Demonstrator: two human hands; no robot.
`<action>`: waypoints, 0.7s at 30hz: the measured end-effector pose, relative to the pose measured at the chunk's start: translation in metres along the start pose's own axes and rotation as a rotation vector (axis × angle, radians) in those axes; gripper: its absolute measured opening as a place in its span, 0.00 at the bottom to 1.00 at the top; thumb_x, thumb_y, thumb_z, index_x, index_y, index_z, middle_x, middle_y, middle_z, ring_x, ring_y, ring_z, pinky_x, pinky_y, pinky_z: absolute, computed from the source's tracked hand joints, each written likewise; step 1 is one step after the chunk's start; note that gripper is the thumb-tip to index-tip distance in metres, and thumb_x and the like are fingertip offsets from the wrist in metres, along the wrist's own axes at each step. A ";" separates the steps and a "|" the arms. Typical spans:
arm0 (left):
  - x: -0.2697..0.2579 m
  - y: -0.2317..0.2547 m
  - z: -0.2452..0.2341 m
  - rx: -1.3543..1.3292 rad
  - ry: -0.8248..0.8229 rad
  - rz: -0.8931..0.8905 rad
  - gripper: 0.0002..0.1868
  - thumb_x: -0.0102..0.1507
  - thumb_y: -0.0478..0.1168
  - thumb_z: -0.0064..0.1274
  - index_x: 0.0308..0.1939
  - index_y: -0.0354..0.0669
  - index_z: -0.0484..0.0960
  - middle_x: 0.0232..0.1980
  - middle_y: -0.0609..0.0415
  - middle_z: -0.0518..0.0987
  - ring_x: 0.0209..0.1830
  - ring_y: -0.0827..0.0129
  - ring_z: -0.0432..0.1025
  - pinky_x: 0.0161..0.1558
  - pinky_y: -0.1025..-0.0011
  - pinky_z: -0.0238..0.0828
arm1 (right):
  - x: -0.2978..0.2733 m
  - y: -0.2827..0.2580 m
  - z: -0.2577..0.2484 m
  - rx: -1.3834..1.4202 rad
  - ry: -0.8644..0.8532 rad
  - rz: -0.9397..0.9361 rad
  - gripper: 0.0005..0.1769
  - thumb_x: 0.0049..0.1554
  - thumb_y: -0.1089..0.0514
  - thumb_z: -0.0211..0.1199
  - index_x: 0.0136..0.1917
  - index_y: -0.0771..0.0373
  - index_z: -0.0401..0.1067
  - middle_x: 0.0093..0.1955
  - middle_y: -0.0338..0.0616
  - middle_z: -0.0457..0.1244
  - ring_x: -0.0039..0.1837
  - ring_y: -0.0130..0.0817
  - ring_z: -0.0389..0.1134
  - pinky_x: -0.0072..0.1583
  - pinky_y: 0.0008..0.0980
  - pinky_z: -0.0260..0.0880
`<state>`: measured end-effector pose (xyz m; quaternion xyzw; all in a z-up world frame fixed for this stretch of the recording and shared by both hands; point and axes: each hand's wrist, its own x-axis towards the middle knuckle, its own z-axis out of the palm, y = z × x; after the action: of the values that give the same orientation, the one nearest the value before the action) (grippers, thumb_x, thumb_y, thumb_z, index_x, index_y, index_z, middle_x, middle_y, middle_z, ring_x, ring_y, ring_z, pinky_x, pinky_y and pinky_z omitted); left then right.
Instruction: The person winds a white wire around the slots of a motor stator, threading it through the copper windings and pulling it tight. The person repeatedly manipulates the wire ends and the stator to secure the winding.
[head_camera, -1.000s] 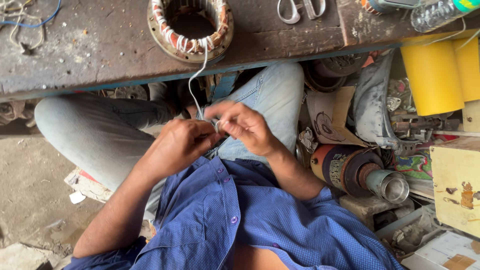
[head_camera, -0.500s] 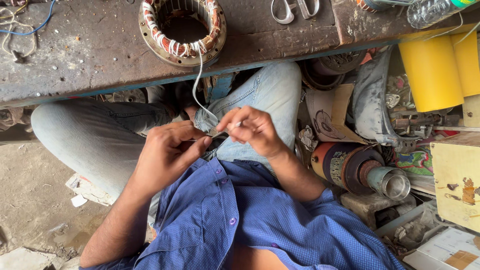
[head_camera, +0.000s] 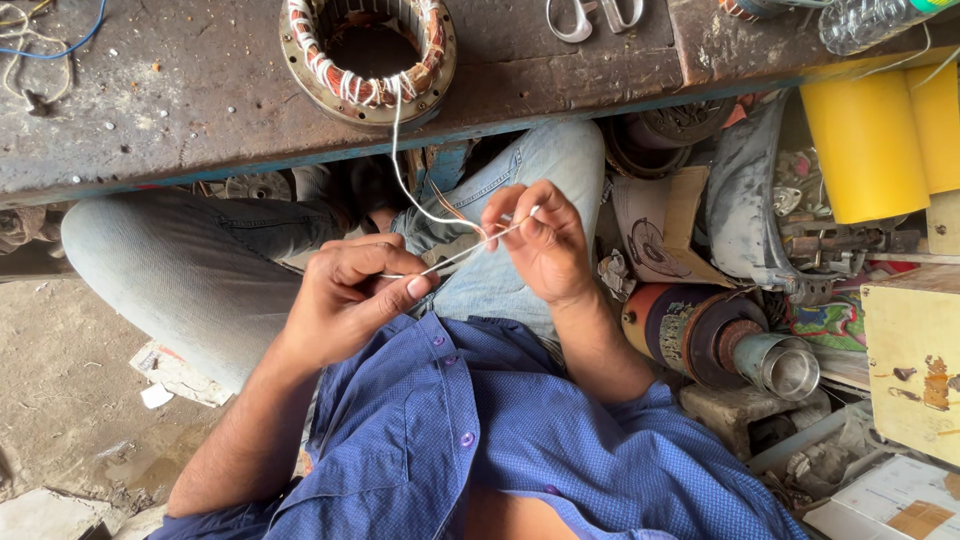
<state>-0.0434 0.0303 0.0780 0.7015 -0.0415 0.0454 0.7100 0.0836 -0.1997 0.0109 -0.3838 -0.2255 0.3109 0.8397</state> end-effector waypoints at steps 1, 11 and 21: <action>0.001 0.000 0.001 0.049 0.008 -0.006 0.06 0.64 0.36 0.61 0.37 0.34 0.85 0.27 0.57 0.74 0.26 0.77 0.66 0.29 0.75 0.61 | 0.001 -0.001 -0.001 -0.009 0.009 -0.015 0.09 0.67 0.53 0.63 0.52 0.59 0.68 0.56 0.51 0.66 0.56 0.36 0.66 0.59 0.36 0.68; 0.003 0.010 0.001 0.173 0.129 -0.123 0.07 0.66 0.36 0.59 0.43 0.33 0.85 0.29 0.56 0.78 0.27 0.82 0.69 0.28 0.79 0.66 | 0.009 -0.007 -0.006 -0.045 0.094 -0.120 0.05 0.63 0.59 0.65 0.50 0.61 0.71 0.65 0.55 0.65 0.66 0.41 0.65 0.66 0.41 0.66; 0.010 0.023 -0.001 0.312 0.192 -0.071 0.06 0.67 0.35 0.58 0.41 0.33 0.84 0.30 0.58 0.80 0.27 0.85 0.73 0.30 0.81 0.70 | 0.017 -0.004 0.008 0.044 -0.078 0.014 0.00 0.61 0.63 0.56 0.47 0.60 0.68 0.44 0.52 0.69 0.49 0.39 0.69 0.51 0.37 0.70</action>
<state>-0.0364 0.0319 0.1023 0.7966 0.0589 0.0928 0.5945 0.0923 -0.1857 0.0209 -0.3544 -0.2485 0.3364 0.8364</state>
